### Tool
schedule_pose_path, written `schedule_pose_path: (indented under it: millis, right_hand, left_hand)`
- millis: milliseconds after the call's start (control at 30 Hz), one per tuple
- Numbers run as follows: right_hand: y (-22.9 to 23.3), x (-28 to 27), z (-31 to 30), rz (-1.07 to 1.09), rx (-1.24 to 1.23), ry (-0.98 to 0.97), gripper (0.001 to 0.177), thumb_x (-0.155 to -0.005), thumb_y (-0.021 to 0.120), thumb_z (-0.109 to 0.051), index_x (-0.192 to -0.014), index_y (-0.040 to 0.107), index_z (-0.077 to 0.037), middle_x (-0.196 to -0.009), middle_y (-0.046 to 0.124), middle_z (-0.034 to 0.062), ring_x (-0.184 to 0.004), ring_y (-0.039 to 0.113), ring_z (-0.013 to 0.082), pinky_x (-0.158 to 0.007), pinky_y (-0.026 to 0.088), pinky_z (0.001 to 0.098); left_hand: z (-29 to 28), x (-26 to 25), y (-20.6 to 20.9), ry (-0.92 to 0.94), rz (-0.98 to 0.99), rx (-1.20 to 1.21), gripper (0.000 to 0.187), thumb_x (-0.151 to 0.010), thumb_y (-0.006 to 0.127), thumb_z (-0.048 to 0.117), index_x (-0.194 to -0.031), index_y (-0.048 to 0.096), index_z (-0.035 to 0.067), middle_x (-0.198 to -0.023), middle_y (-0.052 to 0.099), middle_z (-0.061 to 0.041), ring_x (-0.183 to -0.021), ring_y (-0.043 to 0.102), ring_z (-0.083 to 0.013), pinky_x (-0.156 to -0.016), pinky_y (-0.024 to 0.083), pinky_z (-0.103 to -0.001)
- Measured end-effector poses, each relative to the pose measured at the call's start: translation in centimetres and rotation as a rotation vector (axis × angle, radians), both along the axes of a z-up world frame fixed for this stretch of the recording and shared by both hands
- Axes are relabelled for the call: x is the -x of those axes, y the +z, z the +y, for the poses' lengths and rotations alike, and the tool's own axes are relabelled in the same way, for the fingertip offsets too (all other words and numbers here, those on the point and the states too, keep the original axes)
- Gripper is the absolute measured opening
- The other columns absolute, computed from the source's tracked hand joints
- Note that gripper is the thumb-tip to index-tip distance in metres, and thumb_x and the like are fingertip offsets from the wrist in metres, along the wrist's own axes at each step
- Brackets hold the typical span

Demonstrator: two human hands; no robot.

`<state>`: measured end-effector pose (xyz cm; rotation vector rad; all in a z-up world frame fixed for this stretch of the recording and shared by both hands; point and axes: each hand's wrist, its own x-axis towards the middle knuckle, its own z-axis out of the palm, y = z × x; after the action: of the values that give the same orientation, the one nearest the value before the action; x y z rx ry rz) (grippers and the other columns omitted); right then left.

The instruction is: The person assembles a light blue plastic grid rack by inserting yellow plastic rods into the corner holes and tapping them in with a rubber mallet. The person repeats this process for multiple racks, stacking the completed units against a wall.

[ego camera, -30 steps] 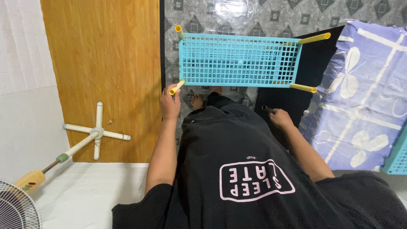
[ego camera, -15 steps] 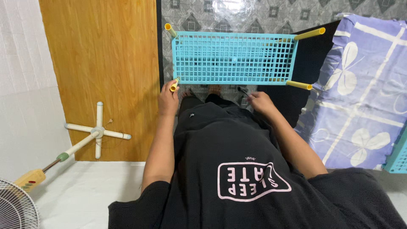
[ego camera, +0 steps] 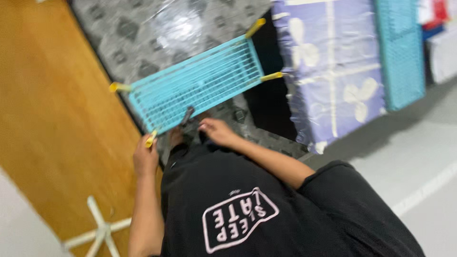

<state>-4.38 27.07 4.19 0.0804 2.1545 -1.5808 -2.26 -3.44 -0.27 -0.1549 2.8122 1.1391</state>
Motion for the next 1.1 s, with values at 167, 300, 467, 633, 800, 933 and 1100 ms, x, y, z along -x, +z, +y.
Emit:
schedule_pose_path:
  millis: [167, 300, 467, 633, 800, 933, 1100]
  right_hand:
    - [1.5, -1.0, -2.1, -0.104, -0.153, -0.012, 0.022, -0.107, 0.057, -0.022, -0.116, 0.068, -0.004, -0.092, 0.071, 0.0133, -0.083, 0.067, 0.0219, -0.078, 0.053, 0.0352]
    - [1.7, -2.4, -4.2, 0.089, 0.006, -0.161, 0.024, -0.104, 0.059, -0.023, -0.117, 0.066, -0.005, -0.101, 0.074, 0.0085, -0.092, 0.069, 0.0189, -0.081, 0.055, 0.0336]
    - [2.4, -2.3, -5.8, -0.014, -0.232, -0.024, 0.028, -0.106, 0.054, -0.027, -0.106, 0.072, -0.006, -0.093, 0.075, 0.0125, -0.088, 0.073, 0.0276, -0.077, 0.053, 0.0381]
    - [5.8, -1.2, -9.4, 0.012, -0.371, 0.158, 0.023, -0.105, 0.055, -0.024, -0.100, 0.067, -0.005, -0.076, 0.067, 0.0159, -0.074, 0.066, 0.0366, -0.066, 0.047, 0.0466]
    - [7.5, -1.7, -12.4, 0.419, -0.215, 0.155, 0.018, -0.105, 0.056, -0.021, -0.101, 0.062, -0.005, -0.069, 0.059, 0.0163, -0.064, 0.062, 0.0393, -0.057, 0.045, 0.0481]
    - [5.9, -1.5, -13.0, 0.535, -0.280, 0.243, 0.016, -0.103, 0.056, -0.019, -0.095, 0.059, -0.005, -0.067, 0.061, 0.0155, -0.062, 0.062, 0.0379, -0.056, 0.046, 0.0473]
    - [4.2, -1.4, -13.9, 0.385, -0.575, 0.332, 0.018, -0.102, 0.058, -0.019, -0.092, 0.056, -0.004, -0.064, 0.060, 0.0162, -0.058, 0.060, 0.0398, -0.053, 0.045, 0.0496]
  left_hand:
    - [-0.6, 1.1, 0.3, -0.075, -0.119, 0.058, 0.027, -0.100, 0.070, 0.026, -0.123, 0.068, 0.013, -0.122, 0.071, -0.015, -0.104, 0.068, -0.0380, -0.084, 0.054, -0.047]
    - [-2.2, 1.4, -0.3, -0.164, -0.108, 0.057, 0.031, -0.096, 0.072, 0.029, -0.123, 0.069, 0.015, -0.116, 0.071, -0.014, -0.103, 0.068, -0.0386, -0.084, 0.054, -0.048]
    - [-2.9, 1.7, -1.2, -0.262, -0.124, 0.020, 0.030, -0.096, 0.071, 0.032, -0.123, 0.069, 0.017, -0.118, 0.071, -0.011, -0.104, 0.068, -0.0376, -0.085, 0.054, -0.047]
    - [-3.8, 2.2, -0.3, -0.294, -0.034, -0.036, 0.033, -0.094, 0.073, 0.029, -0.123, 0.068, 0.013, -0.118, 0.071, -0.011, -0.109, 0.066, -0.0364, -0.088, 0.053, -0.046]
    - [-3.8, 2.6, 0.7, -0.348, -0.120, -0.038, 0.035, -0.087, 0.074, 0.021, -0.121, 0.068, 0.015, -0.115, 0.071, -0.011, -0.109, 0.066, -0.0365, -0.090, 0.053, -0.047]
    - [-4.3, 2.9, 1.3, -0.352, -0.013, -0.134, 0.026, -0.097, 0.073, 0.015, -0.122, 0.068, 0.016, -0.121, 0.071, -0.011, -0.111, 0.065, -0.0378, -0.092, 0.052, -0.047]
    - [-4.7, 2.9, 1.3, -0.379, -0.039, -0.070, 0.050, -0.074, 0.074, 0.005, -0.122, 0.066, 0.014, -0.118, 0.070, -0.009, -0.110, 0.064, -0.0358, -0.090, 0.053, -0.046]
